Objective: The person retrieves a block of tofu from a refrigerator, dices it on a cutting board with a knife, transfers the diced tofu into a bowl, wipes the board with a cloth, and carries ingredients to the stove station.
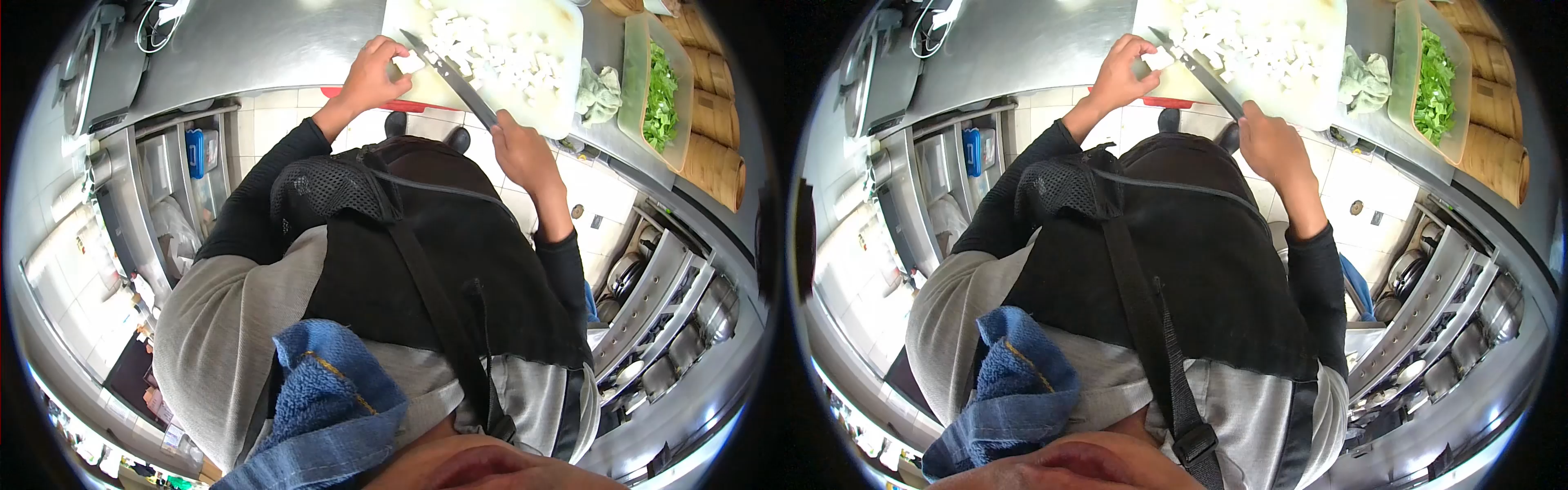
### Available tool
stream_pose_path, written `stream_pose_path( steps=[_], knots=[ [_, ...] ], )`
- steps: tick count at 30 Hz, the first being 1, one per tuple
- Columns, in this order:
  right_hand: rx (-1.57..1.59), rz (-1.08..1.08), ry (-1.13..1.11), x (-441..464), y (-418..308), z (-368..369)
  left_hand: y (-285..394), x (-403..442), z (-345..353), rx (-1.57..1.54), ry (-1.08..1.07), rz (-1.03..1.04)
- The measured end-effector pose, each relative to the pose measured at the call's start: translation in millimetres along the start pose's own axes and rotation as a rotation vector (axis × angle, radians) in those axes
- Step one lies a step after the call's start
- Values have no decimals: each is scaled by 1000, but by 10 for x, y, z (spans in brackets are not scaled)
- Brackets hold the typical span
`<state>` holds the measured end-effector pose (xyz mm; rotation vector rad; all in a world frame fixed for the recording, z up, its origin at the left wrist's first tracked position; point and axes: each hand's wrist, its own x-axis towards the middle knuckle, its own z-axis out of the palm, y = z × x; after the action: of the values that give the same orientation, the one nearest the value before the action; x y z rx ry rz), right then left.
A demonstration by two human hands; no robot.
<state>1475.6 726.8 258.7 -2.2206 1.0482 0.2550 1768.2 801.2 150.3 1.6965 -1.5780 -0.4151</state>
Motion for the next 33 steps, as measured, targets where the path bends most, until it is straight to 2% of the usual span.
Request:
stream_pose_path(
  steps=[4, 7, 11, 12, 15, 16, 17, 19, 21, 23, 24, 25, 27, 30, 33],
  knots=[
    [-111, 3, -23, -2, -9, 235, -95, -42, 42, -9, -18, 47],
    [144, -133, -14, 294, 339, 470, -57, -62, 14, -3, -4, 43],
    [-20, 3, -45, 1, -19, -41, 22, -120, -53, -24, 40, -19],
    [-46, -27, -55, -39, -8, -26, 27, -125, -51, -27, 36, -28],
    [-13, -18, -79, 80, 78, 262, 26, -111, 16, -43, 57, -9],
    [98, -88, -55, 115, 91, 263, 32, -71, 56, -52, 71, 7],
    [147, -74, -123, 87, 151, 188, 27, -6, 94, -66, 79, 12],
    [189, -50, -28, -44, 245, 21, 25, 74, 139, -85, 82, 9],
    [155, 103, 20, -254, 217, -297, 132, 248, 190, -100, 104, 52],
    [58, 97, 249, -423, 329, -332, 296, 352, 205, -78, 184, 105],
    [-16, 97, 331, -464, 355, -358, 336, 358, 195, 27, 170, 107],
    [-89, 96, 416, -474, 375, -379, 487, 446, 163, 38, 110, 224],
    [-110, 93, 462, -463, 389, -357, 922, 592, 141, 64, -22, 436],
    [-135, 42, 491, -487, 365, -376, 1210, 665, 364, 250, -321, 574],
    [-120, 57, 482, -788, 409, -546, 1047, 685, 540, 360, -303, 441]
  ],
)
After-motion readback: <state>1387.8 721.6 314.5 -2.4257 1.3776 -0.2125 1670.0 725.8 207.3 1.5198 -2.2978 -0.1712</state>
